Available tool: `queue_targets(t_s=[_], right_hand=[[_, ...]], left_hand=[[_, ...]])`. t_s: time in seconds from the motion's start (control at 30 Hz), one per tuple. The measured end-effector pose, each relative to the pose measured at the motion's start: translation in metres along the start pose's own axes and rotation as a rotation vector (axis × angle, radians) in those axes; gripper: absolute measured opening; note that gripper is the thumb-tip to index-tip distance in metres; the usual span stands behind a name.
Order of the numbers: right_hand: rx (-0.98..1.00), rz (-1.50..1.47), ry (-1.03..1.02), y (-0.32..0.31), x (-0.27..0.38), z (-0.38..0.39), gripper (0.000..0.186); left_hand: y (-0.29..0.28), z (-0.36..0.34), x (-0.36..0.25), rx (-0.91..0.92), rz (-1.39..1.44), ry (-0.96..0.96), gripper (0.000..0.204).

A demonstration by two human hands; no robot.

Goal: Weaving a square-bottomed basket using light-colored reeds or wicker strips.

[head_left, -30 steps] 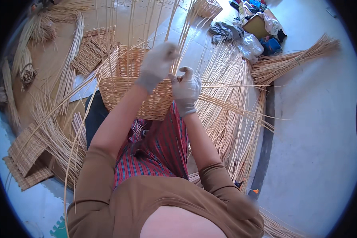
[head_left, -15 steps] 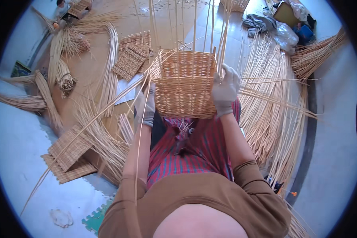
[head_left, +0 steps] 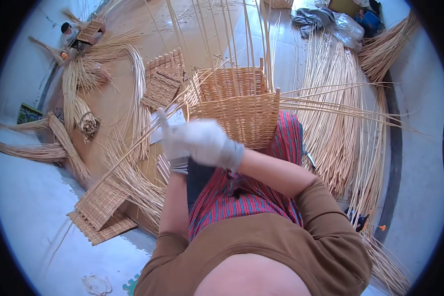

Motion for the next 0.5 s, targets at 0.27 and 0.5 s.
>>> queue_targets(t_s=[0.27, 0.5], right_hand=[[-0.951, -0.841, 0.587, -0.020, -0.175, 0.107, 0.012], [-0.430, 0.411, 0.361, -0.070, -0.150, -0.025, 0.056]], left_hand=[[0.061, 0.000, -0.013, 0.437, -1.026, 0.390, 0.065], [0.091, -0.012, 0.028, 0.450, -1.213, 0.073, 0.101]])
Point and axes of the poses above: each hand's wrist, its own z-axis away from the middle knuckle, its own y-axis out of the palm, x = y × z, the point moved 7 cm from there along -z, towards the middle knuckle, and after that the axes turned 7 degrees about x, right-handed, at the moved point
